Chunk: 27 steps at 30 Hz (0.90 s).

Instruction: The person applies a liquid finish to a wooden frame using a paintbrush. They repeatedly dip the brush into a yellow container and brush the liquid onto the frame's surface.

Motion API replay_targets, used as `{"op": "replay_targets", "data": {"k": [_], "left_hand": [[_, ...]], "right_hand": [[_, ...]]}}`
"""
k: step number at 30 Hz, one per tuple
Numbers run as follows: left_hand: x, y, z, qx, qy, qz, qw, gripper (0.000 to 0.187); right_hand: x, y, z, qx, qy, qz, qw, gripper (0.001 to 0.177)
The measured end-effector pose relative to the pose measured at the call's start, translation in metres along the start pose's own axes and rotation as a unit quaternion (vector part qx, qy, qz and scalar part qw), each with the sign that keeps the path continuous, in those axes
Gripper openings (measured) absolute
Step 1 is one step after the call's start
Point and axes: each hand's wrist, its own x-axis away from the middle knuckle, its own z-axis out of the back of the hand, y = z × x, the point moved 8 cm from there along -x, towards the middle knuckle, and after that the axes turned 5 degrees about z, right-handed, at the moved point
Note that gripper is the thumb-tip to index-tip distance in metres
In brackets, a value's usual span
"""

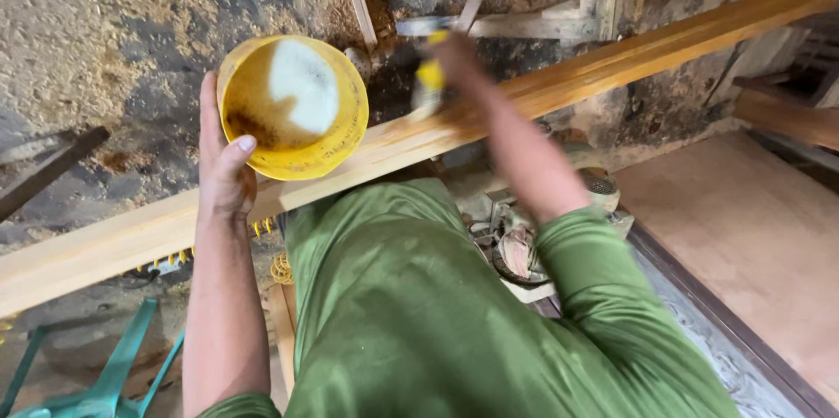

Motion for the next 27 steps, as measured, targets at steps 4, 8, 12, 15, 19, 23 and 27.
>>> {"op": "replay_targets", "data": {"k": [4, 8, 12, 15, 19, 23, 27], "left_hand": [[0.003, -0.008, -0.009, -0.005, 0.012, 0.012, 1.000, 0.133], [0.007, -0.017, -0.014, 0.011, 0.020, -0.009, 1.000, 0.134], [0.014, -0.021, -0.022, 0.047, 0.013, -0.023, 0.999, 0.132], [0.025, -0.016, -0.025, 0.060, 0.023, -0.041, 0.997, 0.128], [0.037, -0.008, -0.026, 0.100, 0.007, -0.050, 0.994, 0.119], [0.043, -0.008, -0.026, 0.095, 0.013, -0.062, 0.993, 0.115], [0.042, -0.013, -0.021, 0.120, 0.030, -0.062, 0.990, 0.121]], "right_hand": [[0.000, 0.107, 0.151, 0.161, 0.091, -0.052, 0.981, 0.037], [0.003, 0.136, 0.239, 0.307, 0.129, -0.085, 0.939, 0.037], [0.030, 0.054, 0.149, 0.487, -0.096, 0.114, 0.860, 0.010], [0.074, -0.030, 0.065, 0.081, -0.073, 0.092, 0.990, 0.031], [0.075, -0.073, 0.010, -0.018, 0.052, 0.127, 0.990, 0.037], [0.035, 0.034, 0.071, 0.011, 0.047, 0.026, 0.998, 0.038], [0.041, 0.122, 0.207, 0.136, 0.140, -0.034, 0.980, 0.039]]}}
